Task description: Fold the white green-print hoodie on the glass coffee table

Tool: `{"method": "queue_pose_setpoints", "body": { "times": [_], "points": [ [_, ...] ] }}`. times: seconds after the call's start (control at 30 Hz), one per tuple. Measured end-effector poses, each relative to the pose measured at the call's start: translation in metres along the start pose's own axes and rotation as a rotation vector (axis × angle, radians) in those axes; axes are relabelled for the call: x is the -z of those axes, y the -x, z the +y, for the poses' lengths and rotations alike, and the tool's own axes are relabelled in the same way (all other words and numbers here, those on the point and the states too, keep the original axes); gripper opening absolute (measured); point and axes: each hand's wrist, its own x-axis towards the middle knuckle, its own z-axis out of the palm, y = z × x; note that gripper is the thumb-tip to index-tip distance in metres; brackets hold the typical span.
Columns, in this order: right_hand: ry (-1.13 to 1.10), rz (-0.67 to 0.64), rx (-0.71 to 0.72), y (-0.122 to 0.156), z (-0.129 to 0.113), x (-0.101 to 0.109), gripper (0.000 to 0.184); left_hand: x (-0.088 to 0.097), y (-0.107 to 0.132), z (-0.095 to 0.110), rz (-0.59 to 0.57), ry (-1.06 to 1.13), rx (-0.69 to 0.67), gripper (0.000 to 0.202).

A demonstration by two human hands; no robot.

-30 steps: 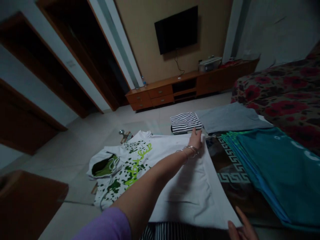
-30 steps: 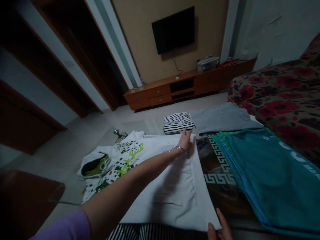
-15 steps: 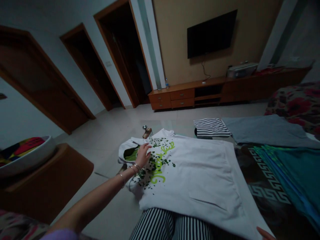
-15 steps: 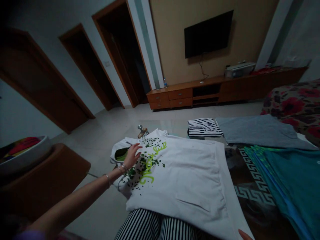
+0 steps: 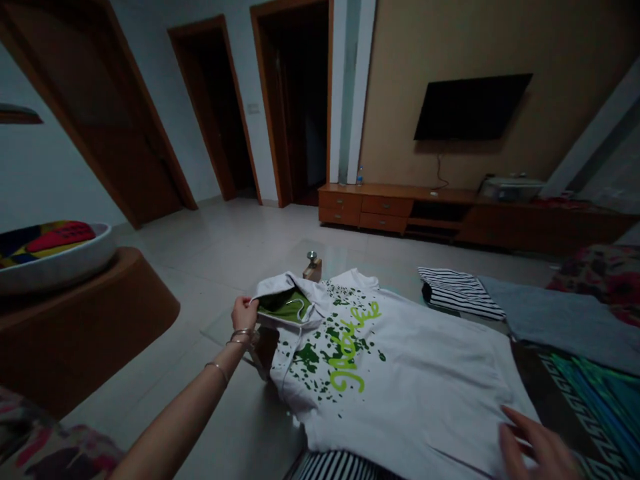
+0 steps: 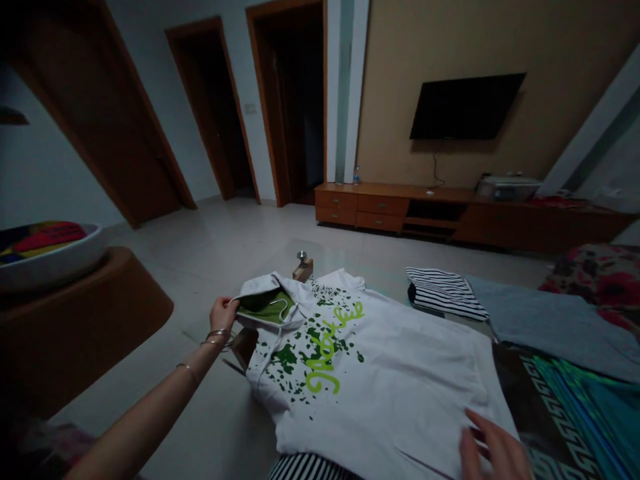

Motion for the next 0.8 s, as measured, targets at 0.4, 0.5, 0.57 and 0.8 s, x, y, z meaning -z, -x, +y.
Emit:
{"method": "queue_pose_setpoints", "body": {
  "times": [0.4, 0.5, 0.57, 0.8],
  "points": [
    [0.206, -0.907, 0.850, -0.092, -0.275, -0.333, 0.031, -0.006, 0.004, -0.019, 0.171, 0.651, 0.075, 0.023],
    [0.273, -0.955, 0.854, -0.107, -0.299, -0.386, 0.029, -0.006, -0.004, -0.018, 0.183, 0.673, 0.098, 0.026],
    [0.296, -0.930, 0.817, -0.124, -0.309, -0.411, 0.032, -0.005, -0.008, -0.018, 0.205, 0.651, 0.096, 0.026],
    [0.297, -0.848, 0.676, -0.186, -0.302, -0.447, 0.039, -0.010, -0.002, -0.024, 0.062, 0.204, -0.152, 0.033]
  ]
}}
